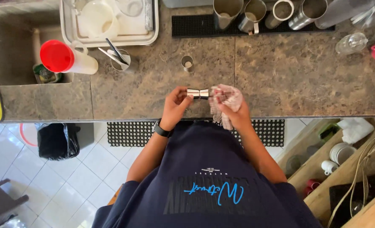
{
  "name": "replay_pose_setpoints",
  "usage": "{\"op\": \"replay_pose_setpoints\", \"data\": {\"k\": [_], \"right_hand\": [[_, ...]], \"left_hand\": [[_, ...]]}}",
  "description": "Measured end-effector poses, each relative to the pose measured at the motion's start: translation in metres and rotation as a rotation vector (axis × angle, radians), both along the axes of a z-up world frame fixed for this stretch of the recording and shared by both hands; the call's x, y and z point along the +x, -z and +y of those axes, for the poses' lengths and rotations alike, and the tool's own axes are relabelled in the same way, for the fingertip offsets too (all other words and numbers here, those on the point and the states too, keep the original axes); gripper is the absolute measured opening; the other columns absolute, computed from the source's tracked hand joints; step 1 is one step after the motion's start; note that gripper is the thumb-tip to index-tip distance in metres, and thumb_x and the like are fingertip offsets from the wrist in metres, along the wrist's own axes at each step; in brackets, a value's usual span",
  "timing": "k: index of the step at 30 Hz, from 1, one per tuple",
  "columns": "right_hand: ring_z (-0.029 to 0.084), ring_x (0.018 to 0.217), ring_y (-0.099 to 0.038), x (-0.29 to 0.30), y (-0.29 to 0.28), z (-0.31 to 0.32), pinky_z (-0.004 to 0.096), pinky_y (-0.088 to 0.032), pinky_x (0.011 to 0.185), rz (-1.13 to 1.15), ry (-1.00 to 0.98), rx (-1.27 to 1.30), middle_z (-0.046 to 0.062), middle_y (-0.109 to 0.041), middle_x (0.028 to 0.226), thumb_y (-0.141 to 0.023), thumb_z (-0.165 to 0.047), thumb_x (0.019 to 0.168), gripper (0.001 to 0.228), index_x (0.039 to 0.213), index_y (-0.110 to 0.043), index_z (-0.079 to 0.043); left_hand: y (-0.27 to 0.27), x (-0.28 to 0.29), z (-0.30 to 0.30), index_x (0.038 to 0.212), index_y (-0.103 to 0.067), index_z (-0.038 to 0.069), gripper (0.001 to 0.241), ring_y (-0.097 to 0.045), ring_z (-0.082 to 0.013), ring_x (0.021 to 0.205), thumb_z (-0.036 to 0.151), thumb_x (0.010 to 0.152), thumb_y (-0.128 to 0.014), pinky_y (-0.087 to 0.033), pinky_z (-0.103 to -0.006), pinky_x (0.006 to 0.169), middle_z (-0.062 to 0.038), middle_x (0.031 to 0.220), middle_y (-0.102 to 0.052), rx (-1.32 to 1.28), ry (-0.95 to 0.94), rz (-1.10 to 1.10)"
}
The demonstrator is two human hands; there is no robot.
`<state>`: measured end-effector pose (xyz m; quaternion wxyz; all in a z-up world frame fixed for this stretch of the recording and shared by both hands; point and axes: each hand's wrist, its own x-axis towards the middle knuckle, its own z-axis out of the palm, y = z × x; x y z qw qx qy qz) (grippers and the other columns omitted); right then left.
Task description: Cleaning and wiping down various coffee-making tools like jiggers, shakers, and milk pitchers at a coffee shop counter.
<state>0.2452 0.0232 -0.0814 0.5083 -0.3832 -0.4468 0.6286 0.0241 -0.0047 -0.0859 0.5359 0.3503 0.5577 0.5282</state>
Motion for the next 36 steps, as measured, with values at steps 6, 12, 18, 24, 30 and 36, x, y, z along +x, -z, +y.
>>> {"op": "replay_pose_setpoints", "data": {"k": [6, 12, 18, 24, 30, 36], "right_hand": [[0.013, 0.077, -0.067, 0.000, 0.002, -0.011, 0.029, -0.055, 0.070, -0.200, -0.112, -0.144, 0.009, -0.073, 0.086, -0.088, -0.011, 0.080, 0.028, 0.101, -0.073, 0.000], [0.009, 0.058, -0.065, 0.003, -0.018, -0.003, 0.022, -0.048, 0.053, -0.129, -0.211, -0.319, 0.005, -0.069, 0.065, -0.086, -0.012, 0.077, 0.015, 0.080, -0.073, -0.007], [0.006, 0.039, -0.062, -0.006, -0.045, 0.009, 0.017, -0.049, 0.043, 0.055, -0.258, -0.275, 0.006, -0.062, 0.046, -0.075, -0.005, 0.082, 0.016, 0.097, -0.071, 0.000], [0.016, 0.084, -0.074, -0.011, -0.035, 0.014, 0.033, -0.065, 0.076, -0.011, 0.074, -0.684, 0.009, -0.071, 0.094, -0.081, -0.025, 0.086, 0.044, 0.117, -0.062, -0.001], [0.023, 0.112, -0.072, 0.037, 0.093, 0.023, 0.044, -0.060, 0.099, 0.286, -0.047, -0.749, 0.012, -0.072, 0.121, -0.069, -0.040, 0.095, 0.045, 0.126, -0.061, -0.008], [0.025, 0.125, -0.065, 0.042, 0.086, 0.017, 0.047, -0.049, 0.112, 0.306, -0.145, -0.741, 0.014, -0.067, 0.134, -0.063, -0.037, 0.097, 0.047, 0.134, -0.059, -0.008]], "left_hand": [[-0.030, 0.003, 0.004, 0.121, -0.068, 0.003, 0.041, -0.072, -0.0169, 0.078, 0.017, 0.088, -0.087, -0.059, -0.0317, 0.078, -0.015, 0.094, -0.077, 0.065, 0.101, 0.222], [-0.025, 0.001, 0.008, 0.126, -0.064, -0.001, 0.051, -0.069, -0.0154, 0.087, 0.012, 0.084, -0.090, -0.058, -0.0321, 0.087, -0.015, 0.100, -0.076, 0.108, 0.191, 0.109], [-0.001, -0.028, 0.015, 0.132, -0.063, 0.005, 0.037, -0.073, -0.0186, 0.089, 0.008, 0.096, -0.075, -0.062, -0.0330, 0.084, -0.013, 0.105, -0.075, 0.096, -0.007, -0.025], [-0.040, -0.046, 0.026, 0.146, -0.051, 0.003, 0.045, -0.078, -0.0217, 0.090, 0.007, 0.101, -0.053, -0.067, -0.0377, 0.086, -0.009, 0.099, -0.074, 0.024, -0.157, -0.652], [-0.024, -0.045, 0.043, 0.152, -0.042, 0.012, 0.050, -0.075, -0.0192, 0.099, 0.003, 0.105, -0.056, -0.067, -0.0338, 0.085, -0.005, 0.111, -0.066, 0.191, -0.107, -0.499], [-0.072, -0.044, 0.077, 0.143, -0.054, 0.011, 0.056, -0.071, -0.0356, 0.105, 0.022, 0.096, -0.083, -0.059, -0.0446, 0.090, -0.013, 0.114, -0.066, 0.508, -0.051, 0.677]]}}
